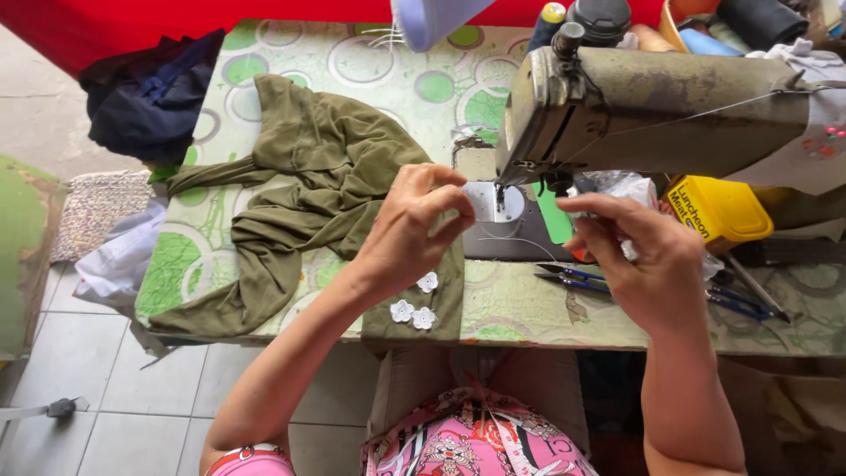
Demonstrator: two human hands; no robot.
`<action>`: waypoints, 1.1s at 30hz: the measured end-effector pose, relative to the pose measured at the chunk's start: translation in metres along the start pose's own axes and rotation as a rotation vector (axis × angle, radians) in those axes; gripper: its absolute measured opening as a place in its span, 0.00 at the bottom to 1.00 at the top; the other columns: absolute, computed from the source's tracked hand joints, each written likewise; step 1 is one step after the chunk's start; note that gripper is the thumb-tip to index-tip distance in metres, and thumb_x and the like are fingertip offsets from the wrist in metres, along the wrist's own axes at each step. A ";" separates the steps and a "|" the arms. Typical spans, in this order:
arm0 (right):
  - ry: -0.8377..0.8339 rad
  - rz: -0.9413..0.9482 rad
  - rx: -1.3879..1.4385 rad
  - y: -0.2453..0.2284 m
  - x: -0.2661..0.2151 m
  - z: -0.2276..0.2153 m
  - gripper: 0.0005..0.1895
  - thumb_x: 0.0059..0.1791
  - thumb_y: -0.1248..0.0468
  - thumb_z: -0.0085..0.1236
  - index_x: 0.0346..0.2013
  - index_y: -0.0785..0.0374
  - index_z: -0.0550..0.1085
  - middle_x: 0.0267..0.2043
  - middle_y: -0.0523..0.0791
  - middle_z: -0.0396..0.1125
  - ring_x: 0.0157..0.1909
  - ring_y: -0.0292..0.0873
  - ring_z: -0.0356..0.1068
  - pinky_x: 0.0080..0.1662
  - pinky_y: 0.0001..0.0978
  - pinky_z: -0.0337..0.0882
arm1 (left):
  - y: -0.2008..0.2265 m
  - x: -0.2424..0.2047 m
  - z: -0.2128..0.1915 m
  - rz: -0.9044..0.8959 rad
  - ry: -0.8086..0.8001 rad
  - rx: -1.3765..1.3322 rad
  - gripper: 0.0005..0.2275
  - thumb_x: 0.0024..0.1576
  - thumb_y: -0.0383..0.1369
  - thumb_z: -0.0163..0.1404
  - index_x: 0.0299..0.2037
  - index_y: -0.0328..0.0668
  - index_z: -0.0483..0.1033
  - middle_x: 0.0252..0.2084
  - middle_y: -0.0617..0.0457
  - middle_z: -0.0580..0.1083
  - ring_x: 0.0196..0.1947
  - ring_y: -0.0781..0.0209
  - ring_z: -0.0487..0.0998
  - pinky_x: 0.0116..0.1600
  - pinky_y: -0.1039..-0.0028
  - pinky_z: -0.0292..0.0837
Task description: The person arranges white fabric flowers on a cardboard base and then uses a sewing machine to attach them to a piece of green fabric. They handle scissors, thread, and the fabric during the process.
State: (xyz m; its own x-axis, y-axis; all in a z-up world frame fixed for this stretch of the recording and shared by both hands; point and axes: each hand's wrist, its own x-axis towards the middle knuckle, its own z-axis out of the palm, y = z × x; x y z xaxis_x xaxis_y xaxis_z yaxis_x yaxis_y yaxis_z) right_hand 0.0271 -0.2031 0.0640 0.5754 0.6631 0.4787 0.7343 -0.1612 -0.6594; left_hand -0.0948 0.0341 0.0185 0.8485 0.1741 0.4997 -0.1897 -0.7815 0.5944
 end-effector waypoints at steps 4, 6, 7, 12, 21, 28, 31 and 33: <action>-0.228 0.046 0.396 0.007 0.026 0.017 0.17 0.51 0.76 0.60 0.54 0.65 0.75 0.42 0.44 0.76 0.27 0.33 0.73 0.31 0.18 0.73 | 0.004 0.003 0.000 0.098 0.050 0.027 0.04 0.56 0.29 0.62 0.35 0.49 0.79 0.63 0.42 0.68 0.68 0.35 0.61 0.66 0.43 0.57; -0.329 0.144 0.496 0.006 0.037 0.026 0.20 0.49 0.74 0.60 0.56 0.64 0.73 0.50 0.45 0.75 0.25 0.33 0.71 0.26 0.18 0.69 | 0.008 0.004 0.001 0.092 0.060 0.001 0.04 0.56 0.30 0.62 0.35 0.52 0.80 0.66 0.41 0.66 0.70 0.34 0.59 0.69 0.43 0.55; -0.431 0.245 0.596 0.005 0.043 0.030 0.24 0.47 0.72 0.60 0.58 0.64 0.71 0.58 0.47 0.74 0.23 0.32 0.69 0.22 0.18 0.65 | 0.010 0.004 0.002 0.084 0.070 -0.026 0.05 0.57 0.30 0.62 0.34 0.56 0.80 0.69 0.41 0.64 0.72 0.32 0.58 0.72 0.44 0.53; -0.616 0.401 0.848 0.033 0.044 0.050 0.23 0.46 0.75 0.60 0.56 0.69 0.68 0.44 0.53 0.75 0.25 0.42 0.74 0.26 0.27 0.74 | 0.018 0.009 0.006 0.055 0.079 -0.209 0.03 0.57 0.33 0.62 0.37 0.57 0.82 0.68 0.43 0.66 0.73 0.39 0.59 0.74 0.47 0.55; -0.135 0.293 0.735 0.054 0.015 0.046 0.08 0.49 0.77 0.61 0.42 0.76 0.74 0.30 0.55 0.74 0.29 0.47 0.79 0.31 0.39 0.83 | -0.005 0.015 0.049 0.047 0.174 -0.271 0.05 0.57 0.33 0.60 0.39 0.54 0.78 0.43 0.59 0.76 0.53 0.55 0.77 0.60 0.63 0.70; -0.009 0.181 0.467 0.045 0.005 0.042 0.04 0.49 0.76 0.63 0.39 0.74 0.78 0.28 0.55 0.75 0.29 0.43 0.79 0.32 0.33 0.83 | 0.003 0.024 0.069 0.179 0.189 -0.052 0.03 0.66 0.33 0.46 0.39 0.53 0.67 0.32 0.57 0.66 0.41 0.53 0.73 0.45 0.66 0.67; -0.008 0.148 0.359 0.038 0.008 0.038 0.04 0.49 0.74 0.64 0.38 0.70 0.80 0.28 0.52 0.76 0.30 0.41 0.79 0.33 0.30 0.83 | 0.008 0.029 0.069 0.202 0.129 -0.130 0.05 0.67 0.31 0.43 0.38 0.45 0.64 0.30 0.49 0.63 0.37 0.43 0.72 0.43 0.61 0.67; 0.015 0.112 0.318 0.030 0.013 0.036 0.03 0.49 0.75 0.64 0.38 0.70 0.80 0.27 0.52 0.75 0.30 0.40 0.79 0.33 0.30 0.82 | 0.004 0.031 0.070 0.200 0.128 -0.160 0.07 0.68 0.33 0.42 0.37 0.45 0.65 0.28 0.51 0.63 0.35 0.44 0.71 0.43 0.62 0.68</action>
State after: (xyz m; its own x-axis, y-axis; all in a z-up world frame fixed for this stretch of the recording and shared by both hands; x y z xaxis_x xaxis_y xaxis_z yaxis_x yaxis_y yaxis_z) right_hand 0.0433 -0.1730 0.0296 0.6533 0.6429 0.3999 0.5183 0.0052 -0.8552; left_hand -0.0347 -0.0057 -0.0082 0.7190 0.1079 0.6866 -0.4316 -0.7049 0.5628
